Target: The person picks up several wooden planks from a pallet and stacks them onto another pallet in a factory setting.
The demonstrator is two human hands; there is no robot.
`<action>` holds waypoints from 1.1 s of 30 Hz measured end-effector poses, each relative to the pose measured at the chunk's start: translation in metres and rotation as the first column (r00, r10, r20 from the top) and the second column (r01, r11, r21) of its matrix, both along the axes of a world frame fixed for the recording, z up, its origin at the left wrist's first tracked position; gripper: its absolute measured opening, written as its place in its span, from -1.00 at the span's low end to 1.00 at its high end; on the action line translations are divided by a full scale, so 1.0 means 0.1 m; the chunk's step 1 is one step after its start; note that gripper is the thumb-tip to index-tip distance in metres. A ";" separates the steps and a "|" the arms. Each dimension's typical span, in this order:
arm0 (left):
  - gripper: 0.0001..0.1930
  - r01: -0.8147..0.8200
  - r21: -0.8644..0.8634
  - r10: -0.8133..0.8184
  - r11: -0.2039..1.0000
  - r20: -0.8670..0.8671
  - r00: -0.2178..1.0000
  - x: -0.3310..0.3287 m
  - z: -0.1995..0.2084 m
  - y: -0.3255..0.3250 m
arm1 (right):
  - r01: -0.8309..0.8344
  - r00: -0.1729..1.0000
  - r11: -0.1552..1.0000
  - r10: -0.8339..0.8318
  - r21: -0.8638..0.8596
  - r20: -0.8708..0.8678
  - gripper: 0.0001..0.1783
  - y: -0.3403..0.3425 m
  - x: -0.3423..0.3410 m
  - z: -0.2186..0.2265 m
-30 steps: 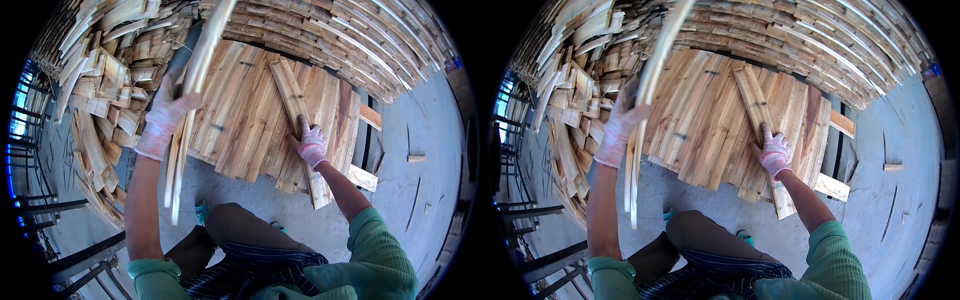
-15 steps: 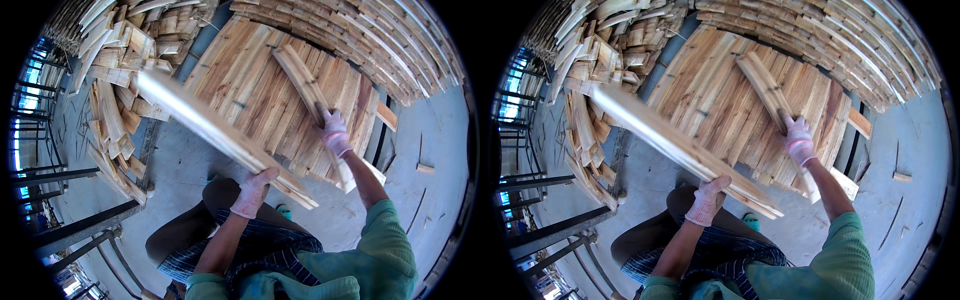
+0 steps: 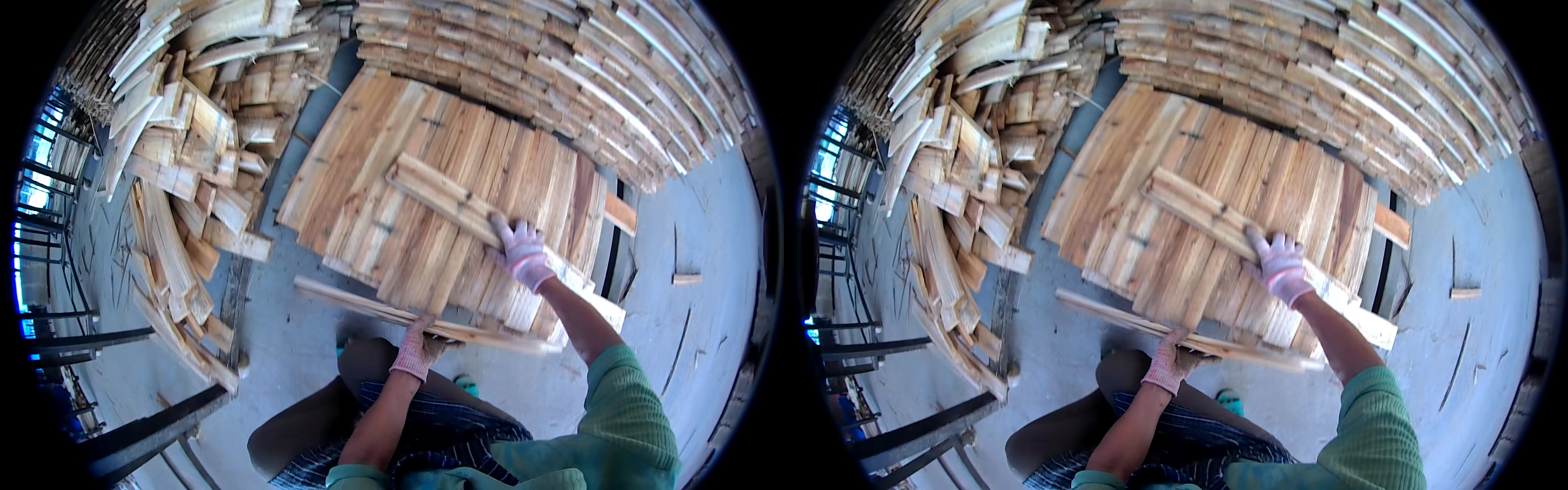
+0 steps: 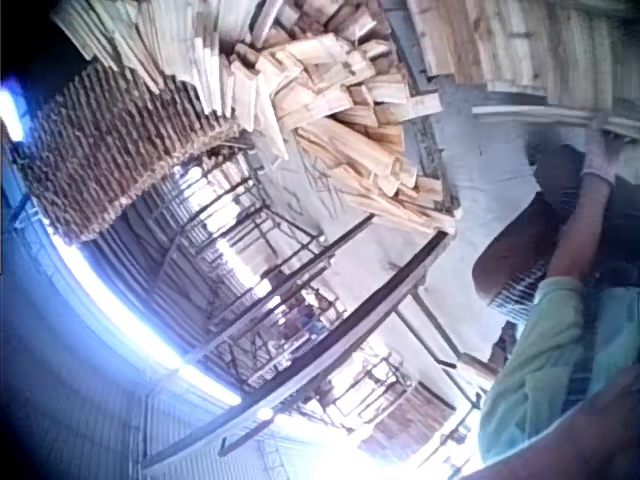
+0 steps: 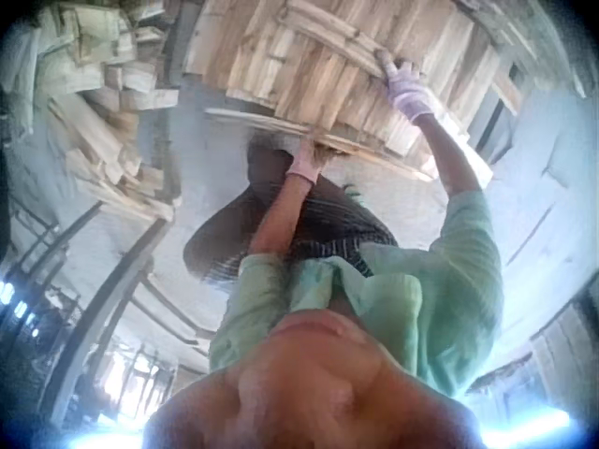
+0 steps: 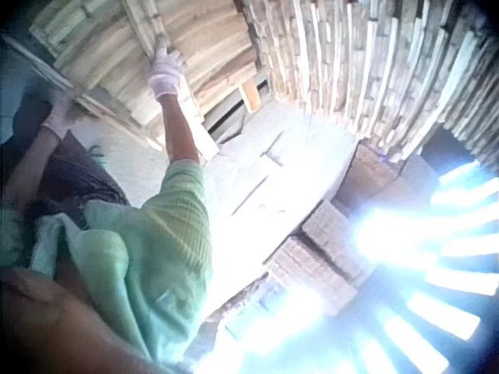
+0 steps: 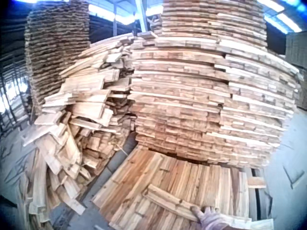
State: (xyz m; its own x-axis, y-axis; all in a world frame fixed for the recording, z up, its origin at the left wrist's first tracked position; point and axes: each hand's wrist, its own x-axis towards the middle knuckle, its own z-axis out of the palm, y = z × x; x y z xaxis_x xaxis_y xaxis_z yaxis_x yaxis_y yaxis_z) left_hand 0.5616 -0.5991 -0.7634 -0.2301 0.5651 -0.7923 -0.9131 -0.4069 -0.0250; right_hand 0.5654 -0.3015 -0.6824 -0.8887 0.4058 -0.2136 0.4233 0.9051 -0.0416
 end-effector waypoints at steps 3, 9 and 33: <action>-0.59 0.117 -0.011 -0.117 0.993 -0.028 0.993 -0.26 -0.08 0.15 | 0.002 1.000 0.999 -0.002 -0.049 0.016 -0.18 0.05 -0.01 -0.04; -0.58 0.021 0.059 -0.020 0.998 -0.015 1.000 -0.53 -0.09 0.29 | 0.061 0.995 0.986 -0.073 -0.158 -0.072 -0.15 0.29 -0.45 0.29; -0.71 0.078 0.035 -0.078 0.996 -0.016 0.997 -0.35 -0.25 0.25 | 0.069 0.973 0.992 -0.090 0.101 0.215 -0.06 0.88 -3.27 0.04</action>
State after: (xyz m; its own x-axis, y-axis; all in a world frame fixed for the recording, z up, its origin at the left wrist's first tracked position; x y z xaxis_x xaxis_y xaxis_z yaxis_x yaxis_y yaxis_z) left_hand 0.5264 -0.5737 -0.7885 -0.1959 0.6099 -0.7679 -0.9424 -0.3335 -0.0245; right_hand 0.2387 -0.2135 -0.6780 -0.7886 0.5003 -0.3574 0.4836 0.8637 0.1420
